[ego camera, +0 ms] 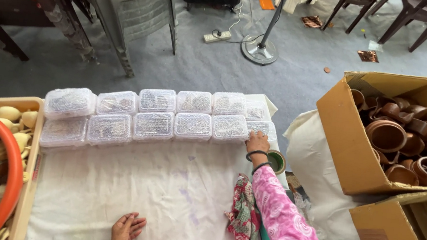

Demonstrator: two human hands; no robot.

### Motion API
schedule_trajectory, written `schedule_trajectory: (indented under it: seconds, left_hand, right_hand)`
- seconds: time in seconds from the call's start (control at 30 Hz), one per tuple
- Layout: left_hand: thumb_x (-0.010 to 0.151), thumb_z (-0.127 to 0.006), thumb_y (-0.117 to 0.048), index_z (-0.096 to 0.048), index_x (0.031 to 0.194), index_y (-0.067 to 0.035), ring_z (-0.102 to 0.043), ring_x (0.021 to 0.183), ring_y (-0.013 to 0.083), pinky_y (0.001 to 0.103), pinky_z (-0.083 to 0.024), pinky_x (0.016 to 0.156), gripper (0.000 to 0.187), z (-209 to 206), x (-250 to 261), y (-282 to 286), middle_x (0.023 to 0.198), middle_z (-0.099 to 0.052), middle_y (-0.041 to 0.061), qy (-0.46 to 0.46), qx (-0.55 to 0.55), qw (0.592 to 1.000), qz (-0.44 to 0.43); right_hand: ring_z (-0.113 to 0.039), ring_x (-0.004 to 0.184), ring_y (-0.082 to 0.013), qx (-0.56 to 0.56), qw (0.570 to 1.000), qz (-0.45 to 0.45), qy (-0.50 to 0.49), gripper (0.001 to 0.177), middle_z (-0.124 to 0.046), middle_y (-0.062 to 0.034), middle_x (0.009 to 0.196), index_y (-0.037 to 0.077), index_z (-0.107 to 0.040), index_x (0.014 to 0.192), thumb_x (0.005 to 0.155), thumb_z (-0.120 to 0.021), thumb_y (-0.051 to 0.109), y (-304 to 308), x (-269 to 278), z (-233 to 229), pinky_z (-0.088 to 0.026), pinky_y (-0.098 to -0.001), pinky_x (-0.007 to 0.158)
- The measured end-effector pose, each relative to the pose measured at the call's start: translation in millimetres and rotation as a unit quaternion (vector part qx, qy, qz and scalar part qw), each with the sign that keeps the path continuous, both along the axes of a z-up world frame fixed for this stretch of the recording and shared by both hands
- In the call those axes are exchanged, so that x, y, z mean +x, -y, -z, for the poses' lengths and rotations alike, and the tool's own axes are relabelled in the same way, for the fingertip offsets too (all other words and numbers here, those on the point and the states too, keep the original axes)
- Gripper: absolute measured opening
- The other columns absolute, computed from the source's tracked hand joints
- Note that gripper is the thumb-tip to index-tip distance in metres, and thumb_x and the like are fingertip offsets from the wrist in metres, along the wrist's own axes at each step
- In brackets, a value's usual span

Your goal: The person wraps a plastic container in bubble wrap, secures it with tape, then selects a wooden stamp from a bowl and wipes it with a cloth.

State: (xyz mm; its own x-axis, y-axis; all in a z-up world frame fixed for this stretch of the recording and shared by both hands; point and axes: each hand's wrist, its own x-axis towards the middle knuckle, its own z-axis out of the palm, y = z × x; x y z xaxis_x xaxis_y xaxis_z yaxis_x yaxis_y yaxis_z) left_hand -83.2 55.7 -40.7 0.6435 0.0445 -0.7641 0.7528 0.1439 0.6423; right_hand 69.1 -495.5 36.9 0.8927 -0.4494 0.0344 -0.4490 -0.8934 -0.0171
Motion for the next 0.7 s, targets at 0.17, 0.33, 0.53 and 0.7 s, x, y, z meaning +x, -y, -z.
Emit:
schedule_trajectory:
  seconds: [0.17,0.33,0.53,0.7]
  left_hand:
    - [0.106,-0.052,-0.024,-0.064,0.123,-0.004,-0.076,0.096,0.0232,0.027,-0.056,0.067,0.029,5,-1,-3,0.108,-0.078,0.017,0.017,-0.027,0.999,-0.004]
    - [0.099,-0.061,-0.027,-0.069,0.118,-0.005,-0.075,0.085,0.0199,0.029,-0.056,0.069,0.030,41,2,13,0.100,-0.080,0.013,0.123,0.079,0.983,0.114]
    - [0.101,-0.059,-0.028,-0.073,0.113,-0.001,-0.072,0.100,0.0178,0.031,-0.057,0.092,0.032,-222,-16,115,0.106,-0.079,0.008,0.366,-0.071,0.895,0.246]
    - [0.102,-0.060,-0.027,-0.071,0.116,-0.001,-0.070,0.106,0.0199,0.033,-0.055,0.096,0.031,-454,-72,188,0.112,-0.076,0.010,0.373,-0.110,0.883,0.263]
  right_hand:
    - [-0.067,0.100,-0.0338,0.019,0.983,0.018,0.179,0.029,-0.068,-0.0122,0.107,0.011,-0.068,0.110,0.095,-0.071,0.036,-55,-54,31,-0.051,-0.0549,0.095]
    - [-0.064,0.105,-0.0357,0.311,0.923,-0.117,0.192,0.030,-0.066,-0.0148,0.112,0.007,-0.069,0.108,0.084,-0.076,0.024,-212,-168,31,-0.053,-0.0427,0.089]
    - [-0.060,0.103,-0.0348,0.260,0.936,-0.188,0.148,0.030,-0.064,-0.0126,0.112,0.010,-0.070,0.111,0.081,-0.070,0.016,-266,-214,-7,-0.052,-0.0439,0.085]
    - [-0.062,0.096,-0.0301,0.238,0.944,-0.163,0.158,0.020,-0.064,-0.0079,0.100,0.016,-0.071,0.108,0.089,-0.067,0.020,-268,-213,-5,-0.054,-0.0427,0.075]
